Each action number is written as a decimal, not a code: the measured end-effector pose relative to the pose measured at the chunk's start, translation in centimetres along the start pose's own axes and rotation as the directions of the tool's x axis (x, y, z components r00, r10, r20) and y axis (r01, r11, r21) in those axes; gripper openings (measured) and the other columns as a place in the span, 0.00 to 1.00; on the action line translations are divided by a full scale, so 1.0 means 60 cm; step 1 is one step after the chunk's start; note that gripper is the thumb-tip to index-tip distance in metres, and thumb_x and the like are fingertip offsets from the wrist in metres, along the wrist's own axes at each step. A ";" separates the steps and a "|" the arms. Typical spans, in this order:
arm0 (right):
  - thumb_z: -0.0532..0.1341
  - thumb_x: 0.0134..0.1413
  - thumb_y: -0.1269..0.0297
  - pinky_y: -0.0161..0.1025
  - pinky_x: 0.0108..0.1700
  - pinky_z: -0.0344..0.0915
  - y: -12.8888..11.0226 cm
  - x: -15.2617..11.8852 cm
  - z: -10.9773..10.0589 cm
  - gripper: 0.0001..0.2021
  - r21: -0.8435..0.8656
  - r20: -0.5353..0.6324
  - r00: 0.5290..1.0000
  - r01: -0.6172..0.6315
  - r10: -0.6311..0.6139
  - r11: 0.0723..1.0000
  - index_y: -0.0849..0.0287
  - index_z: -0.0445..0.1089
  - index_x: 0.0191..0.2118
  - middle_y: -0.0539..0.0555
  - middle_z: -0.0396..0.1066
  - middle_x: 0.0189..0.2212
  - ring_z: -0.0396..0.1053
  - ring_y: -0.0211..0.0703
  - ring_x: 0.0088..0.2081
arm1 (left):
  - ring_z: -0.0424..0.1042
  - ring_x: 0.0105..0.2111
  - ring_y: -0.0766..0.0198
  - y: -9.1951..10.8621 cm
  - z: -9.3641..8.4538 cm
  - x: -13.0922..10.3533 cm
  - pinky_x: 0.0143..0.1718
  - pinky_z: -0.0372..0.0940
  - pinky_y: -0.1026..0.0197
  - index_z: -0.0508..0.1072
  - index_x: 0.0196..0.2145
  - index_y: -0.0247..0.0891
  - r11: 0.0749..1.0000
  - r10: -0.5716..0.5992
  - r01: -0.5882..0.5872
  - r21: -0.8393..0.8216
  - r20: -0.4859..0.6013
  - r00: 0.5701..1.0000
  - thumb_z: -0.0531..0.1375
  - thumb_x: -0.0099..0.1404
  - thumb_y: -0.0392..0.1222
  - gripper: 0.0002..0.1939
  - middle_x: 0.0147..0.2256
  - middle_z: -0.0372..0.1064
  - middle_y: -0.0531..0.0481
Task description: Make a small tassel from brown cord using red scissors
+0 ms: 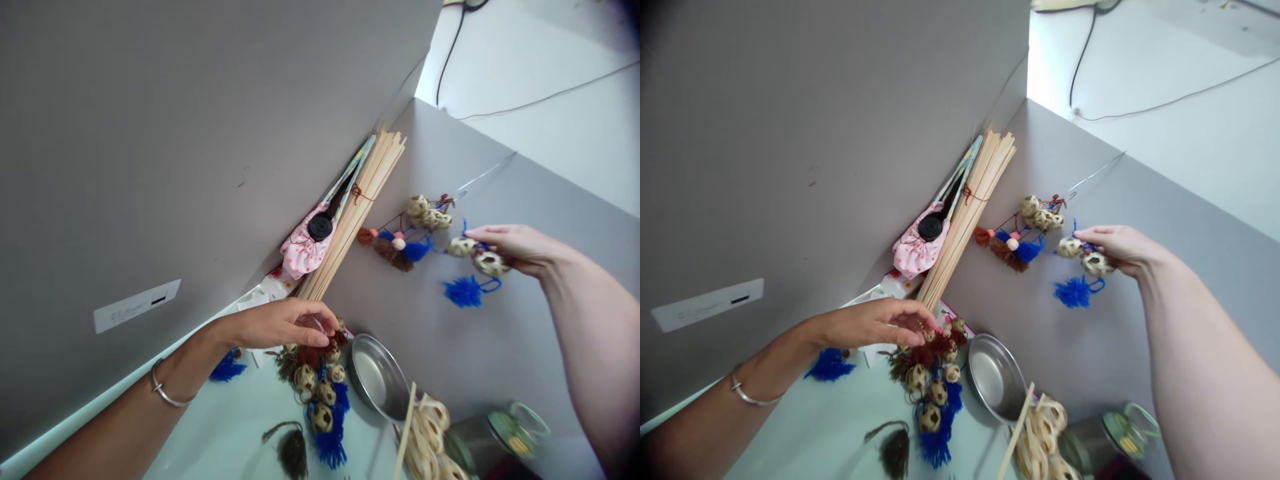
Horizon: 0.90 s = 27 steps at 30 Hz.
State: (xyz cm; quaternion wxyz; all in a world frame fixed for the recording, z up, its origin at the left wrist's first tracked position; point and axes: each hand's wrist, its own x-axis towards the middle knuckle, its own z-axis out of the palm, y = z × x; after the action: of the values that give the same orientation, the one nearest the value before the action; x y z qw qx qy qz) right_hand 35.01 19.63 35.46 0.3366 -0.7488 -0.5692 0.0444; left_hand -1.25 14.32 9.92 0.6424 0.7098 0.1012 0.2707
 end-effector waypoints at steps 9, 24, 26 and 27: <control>0.71 0.39 0.50 0.34 0.18 0.60 0.041 -0.177 0.050 0.11 0.170 0.369 0.920 -0.208 0.134 0.963 0.48 0.73 0.24 0.47 0.73 0.20 0.66 0.39 0.18 | 0.68 0.45 0.62 0.002 0.002 -0.001 0.45 0.61 0.61 0.72 0.51 0.42 0.999 0.028 -0.028 -0.016 -0.004 1.000 0.60 0.65 0.48 0.17 0.47 0.70 0.47; 0.63 0.52 0.45 0.42 0.47 0.63 0.051 -0.242 0.165 0.18 0.039 0.640 0.764 0.063 -0.073 0.997 0.57 0.75 0.34 0.52 0.76 0.34 0.70 0.48 0.40 | 0.68 0.47 0.60 0.001 0.003 -0.004 0.46 0.62 0.60 0.71 0.52 0.42 1.000 -0.001 0.001 0.021 0.002 1.000 0.60 0.65 0.52 0.20 0.48 0.70 0.46; 0.64 0.51 0.44 0.43 0.48 0.64 0.058 -0.222 0.160 0.19 0.045 0.560 0.824 0.082 -0.093 0.996 0.57 0.75 0.33 0.54 0.77 0.33 0.71 0.49 0.40 | 0.68 0.47 0.61 0.001 0.001 -0.005 0.46 0.61 0.60 0.71 0.51 0.42 1.000 0.011 -0.011 0.022 0.000 1.000 0.60 0.66 0.51 0.19 0.48 0.69 0.47; 0.64 0.50 0.43 0.43 0.47 0.65 0.062 -0.215 0.160 0.20 0.043 0.526 0.845 0.091 -0.100 0.995 0.57 0.75 0.33 0.55 0.77 0.33 0.71 0.49 0.40 | 0.68 0.47 0.61 0.000 -0.001 -0.005 0.47 0.61 0.60 0.71 0.51 0.42 1.000 0.014 -0.014 0.024 -0.002 1.000 0.60 0.66 0.51 0.19 0.48 0.69 0.47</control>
State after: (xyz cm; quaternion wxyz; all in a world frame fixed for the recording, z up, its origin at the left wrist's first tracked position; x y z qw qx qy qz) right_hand 29.25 12.15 21.95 0.1755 -0.6758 -0.6759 0.2358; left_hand -1.54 14.20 9.87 0.6317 0.7180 0.0999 0.2747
